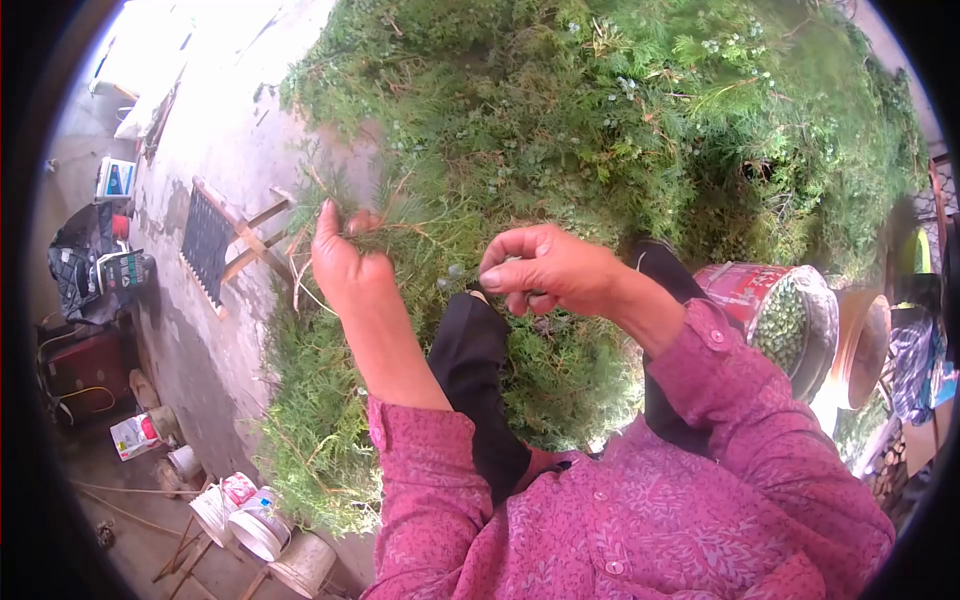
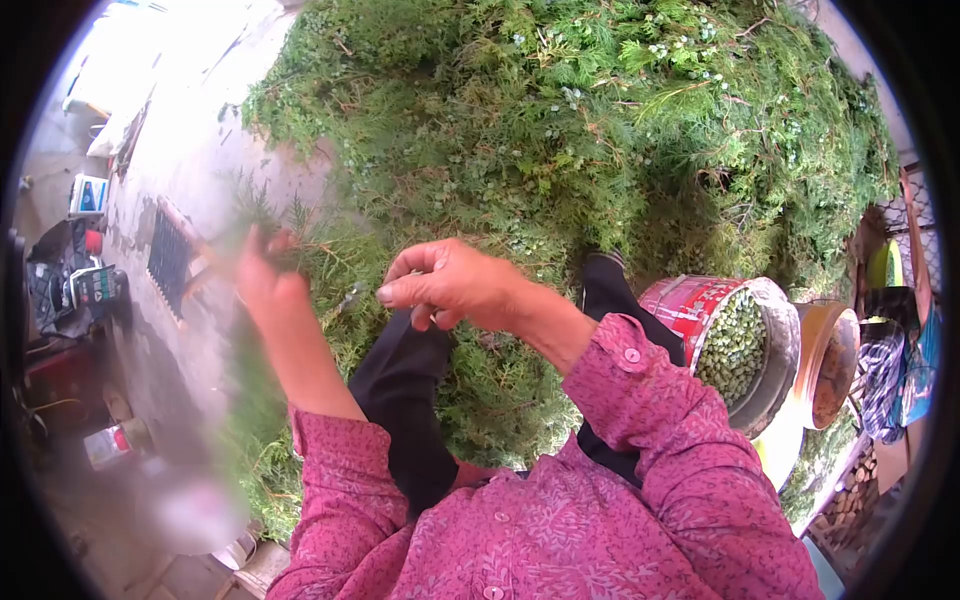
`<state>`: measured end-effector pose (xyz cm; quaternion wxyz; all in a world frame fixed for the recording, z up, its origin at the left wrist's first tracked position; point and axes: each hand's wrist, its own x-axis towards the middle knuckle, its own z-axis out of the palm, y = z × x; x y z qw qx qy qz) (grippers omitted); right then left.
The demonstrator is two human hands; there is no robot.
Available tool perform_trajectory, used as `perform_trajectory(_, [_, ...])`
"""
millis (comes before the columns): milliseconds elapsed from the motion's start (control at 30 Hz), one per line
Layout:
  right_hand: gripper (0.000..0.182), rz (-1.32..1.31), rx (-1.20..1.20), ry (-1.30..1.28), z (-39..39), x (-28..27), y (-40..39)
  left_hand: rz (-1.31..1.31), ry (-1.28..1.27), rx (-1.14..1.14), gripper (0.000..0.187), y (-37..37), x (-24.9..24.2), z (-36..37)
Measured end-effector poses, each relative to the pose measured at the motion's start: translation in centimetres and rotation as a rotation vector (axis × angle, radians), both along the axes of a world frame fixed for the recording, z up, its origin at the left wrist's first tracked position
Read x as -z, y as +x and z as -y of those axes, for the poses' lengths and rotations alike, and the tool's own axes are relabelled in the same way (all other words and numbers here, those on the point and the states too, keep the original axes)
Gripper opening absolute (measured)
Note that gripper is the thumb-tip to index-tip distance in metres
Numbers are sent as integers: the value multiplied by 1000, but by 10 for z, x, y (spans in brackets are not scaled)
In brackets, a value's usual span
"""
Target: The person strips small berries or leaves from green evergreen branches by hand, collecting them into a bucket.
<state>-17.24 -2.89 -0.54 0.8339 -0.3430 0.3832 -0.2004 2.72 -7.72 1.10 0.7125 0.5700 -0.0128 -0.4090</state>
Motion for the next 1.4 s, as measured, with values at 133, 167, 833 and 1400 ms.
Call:
perform_trajectory(133, [36, 111, 5, 14, -6, 11, 14, -31, 6, 29, 15, -7, 4, 2])
perform_trajectory(167, [36, 111, 6, 14, -5, 10, 17, -7, 9, 96, 19, -6, 11, 2])
perform_trajectory(833, [11, 240, 71, 306, -63, 21, -5, -41, -264, 165, 6, -23, -11, -38])
perform_trajectory(1400, [51, -1863, 643, -650, -268, -52, -290, 896, -96, 221, 15, 88, -112, -246])
